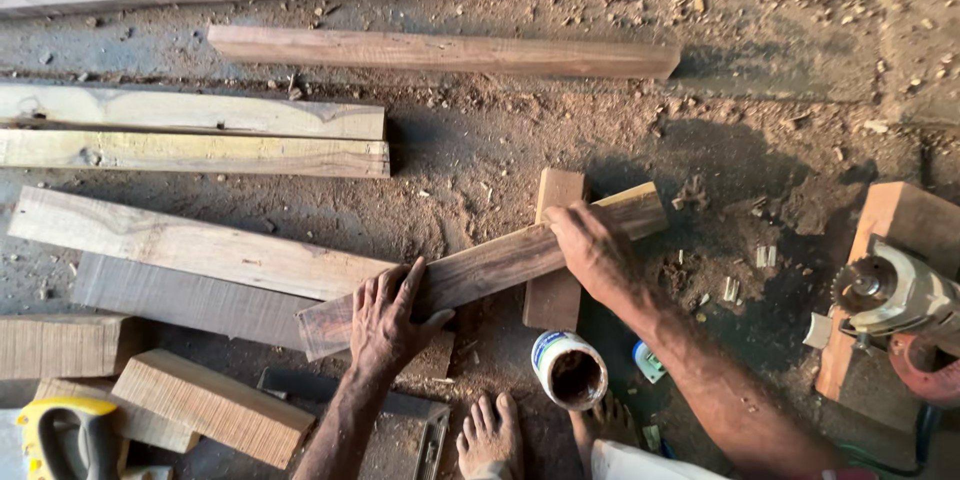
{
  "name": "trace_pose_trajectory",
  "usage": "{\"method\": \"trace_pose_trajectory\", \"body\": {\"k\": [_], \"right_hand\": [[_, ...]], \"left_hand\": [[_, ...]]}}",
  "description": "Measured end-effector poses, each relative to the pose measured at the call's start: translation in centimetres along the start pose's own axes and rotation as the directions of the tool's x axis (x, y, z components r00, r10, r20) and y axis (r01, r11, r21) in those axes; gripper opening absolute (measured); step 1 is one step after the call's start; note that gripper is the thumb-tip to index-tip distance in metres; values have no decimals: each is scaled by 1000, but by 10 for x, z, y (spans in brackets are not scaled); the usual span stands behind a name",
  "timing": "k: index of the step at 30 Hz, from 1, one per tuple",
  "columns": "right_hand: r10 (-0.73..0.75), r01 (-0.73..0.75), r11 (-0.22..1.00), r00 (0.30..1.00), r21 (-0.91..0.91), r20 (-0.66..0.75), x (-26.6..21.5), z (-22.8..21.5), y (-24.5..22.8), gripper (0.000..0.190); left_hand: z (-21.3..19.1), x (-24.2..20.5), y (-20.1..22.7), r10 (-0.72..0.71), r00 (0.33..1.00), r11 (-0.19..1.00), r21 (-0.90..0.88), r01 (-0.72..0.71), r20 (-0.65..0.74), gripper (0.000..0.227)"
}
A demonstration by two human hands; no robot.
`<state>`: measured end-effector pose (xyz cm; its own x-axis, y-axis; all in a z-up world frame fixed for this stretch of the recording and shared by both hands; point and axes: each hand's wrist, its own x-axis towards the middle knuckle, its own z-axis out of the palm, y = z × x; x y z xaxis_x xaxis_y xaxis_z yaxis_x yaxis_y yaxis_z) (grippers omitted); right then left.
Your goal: The person applies a dark liquid from a container onto several wooden boards using their hands, wiping the substance across the surface of the wood.
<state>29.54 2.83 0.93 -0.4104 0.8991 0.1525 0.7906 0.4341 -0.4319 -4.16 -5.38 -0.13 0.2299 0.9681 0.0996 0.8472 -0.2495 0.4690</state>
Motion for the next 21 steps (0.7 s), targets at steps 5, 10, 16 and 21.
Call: {"method": "trace_pose_trajectory", "body": {"k": [5, 10, 16, 21], "right_hand": [[-41, 49, 996, 994, -79, 100, -4, -6, -17, 23], [2, 1, 1000, 991, -25, 130, 10, -22, -15, 27], [46, -34, 996, 988, -79, 149, 13, -27, -19, 28], [205, -247, 954, 952, 172, 228, 11, -34, -36, 5]], "left_hand": [[-1, -4, 1, -32, 999, 999, -31, 32, 5, 94], [-6, 4, 8, -25, 1000, 1000, -6, 25, 8, 94], [-1, 7, 2, -15, 1000, 1000, -19, 15, -2, 95], [-9, 3, -1, -16, 1000, 999, -31, 16, 0, 93]]}}
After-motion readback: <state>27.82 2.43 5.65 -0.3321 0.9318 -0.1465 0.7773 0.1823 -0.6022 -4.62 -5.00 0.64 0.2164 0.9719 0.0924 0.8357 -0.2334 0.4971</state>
